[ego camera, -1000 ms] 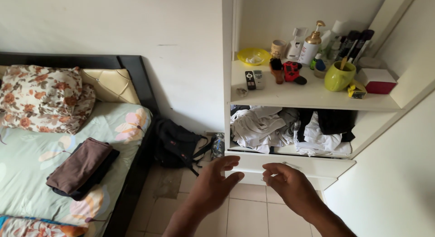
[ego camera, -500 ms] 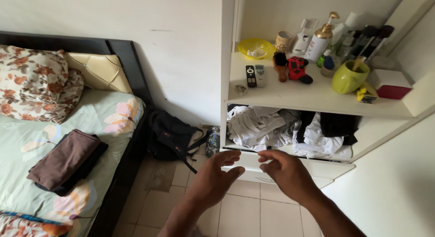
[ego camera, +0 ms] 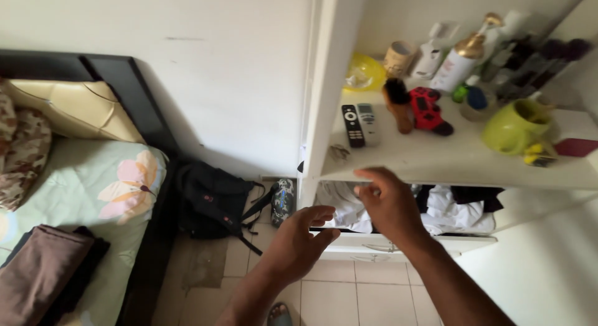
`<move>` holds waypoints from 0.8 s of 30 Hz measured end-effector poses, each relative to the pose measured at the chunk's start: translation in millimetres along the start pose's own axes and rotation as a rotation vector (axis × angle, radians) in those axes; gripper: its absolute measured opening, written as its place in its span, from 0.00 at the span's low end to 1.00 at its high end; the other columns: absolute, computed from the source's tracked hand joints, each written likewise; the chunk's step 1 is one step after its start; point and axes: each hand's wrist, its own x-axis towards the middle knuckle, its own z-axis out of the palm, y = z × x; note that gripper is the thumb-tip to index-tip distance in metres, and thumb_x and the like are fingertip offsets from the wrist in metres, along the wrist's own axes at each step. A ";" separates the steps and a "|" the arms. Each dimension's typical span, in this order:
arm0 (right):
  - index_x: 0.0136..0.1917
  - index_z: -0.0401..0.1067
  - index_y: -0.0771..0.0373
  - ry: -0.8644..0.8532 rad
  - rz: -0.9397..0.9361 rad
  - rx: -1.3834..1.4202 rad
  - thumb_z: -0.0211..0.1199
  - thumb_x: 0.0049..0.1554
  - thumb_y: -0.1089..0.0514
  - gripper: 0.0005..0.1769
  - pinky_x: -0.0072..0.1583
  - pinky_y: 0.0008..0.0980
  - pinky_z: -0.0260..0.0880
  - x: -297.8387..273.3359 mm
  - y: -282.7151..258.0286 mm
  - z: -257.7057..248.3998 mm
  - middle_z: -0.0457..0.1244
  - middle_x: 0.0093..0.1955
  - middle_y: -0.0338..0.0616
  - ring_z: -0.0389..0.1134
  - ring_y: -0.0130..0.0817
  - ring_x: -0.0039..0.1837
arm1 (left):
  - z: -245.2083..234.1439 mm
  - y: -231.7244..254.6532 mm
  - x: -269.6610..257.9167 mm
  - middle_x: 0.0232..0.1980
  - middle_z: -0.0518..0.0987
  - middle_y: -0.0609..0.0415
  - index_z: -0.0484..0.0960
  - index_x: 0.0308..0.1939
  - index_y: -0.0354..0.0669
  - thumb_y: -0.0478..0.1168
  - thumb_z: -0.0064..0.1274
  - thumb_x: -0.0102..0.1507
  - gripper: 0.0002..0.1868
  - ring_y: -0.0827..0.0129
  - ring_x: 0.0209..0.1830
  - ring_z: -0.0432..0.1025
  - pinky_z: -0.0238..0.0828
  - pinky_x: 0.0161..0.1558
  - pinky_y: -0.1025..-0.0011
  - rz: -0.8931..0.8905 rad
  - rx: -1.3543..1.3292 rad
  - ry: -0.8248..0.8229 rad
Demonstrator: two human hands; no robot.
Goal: Organizing various items including remotes, a game controller, and a hairbrush on a shelf and bed.
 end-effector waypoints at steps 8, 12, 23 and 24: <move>0.66 0.71 0.62 0.016 -0.330 -0.174 0.60 0.47 0.66 0.32 0.67 0.39 0.64 77.3 11.4 41.8 0.62 0.72 0.46 0.64 0.45 0.71 | -41.8 -35.0 47.0 0.60 0.84 0.52 0.79 0.63 0.48 0.47 0.54 0.60 0.27 0.68 0.60 0.79 0.75 0.58 0.69 -0.090 -0.030 -0.057; 0.58 0.71 0.58 -0.032 -0.230 -0.269 0.56 0.51 0.63 0.20 0.54 0.47 0.68 84.7 9.2 48.5 0.61 0.73 0.44 0.67 0.54 0.63 | -49.9 -53.2 61.8 0.58 0.84 0.56 0.77 0.65 0.51 0.49 0.54 0.60 0.28 0.70 0.58 0.79 0.73 0.58 0.69 -0.154 0.001 -0.091; 0.40 0.68 0.62 0.052 -0.098 -0.321 0.57 0.54 0.60 0.03 0.43 0.39 0.64 82.0 13.5 58.0 0.66 0.41 0.46 0.66 0.43 0.41 | -59.8 -46.4 71.3 0.63 0.82 0.58 0.73 0.69 0.55 0.49 0.53 0.62 0.30 0.70 0.63 0.76 0.72 0.60 0.67 -0.259 -0.065 -0.212; 0.38 0.67 0.63 0.090 -0.133 -0.305 0.58 0.52 0.62 0.03 0.42 0.40 0.63 81.5 15.8 60.1 0.65 0.39 0.47 0.65 0.44 0.39 | -59.1 -45.6 71.7 0.62 0.82 0.59 0.72 0.69 0.55 0.49 0.53 0.61 0.30 0.70 0.63 0.76 0.72 0.60 0.67 -0.261 -0.051 -0.216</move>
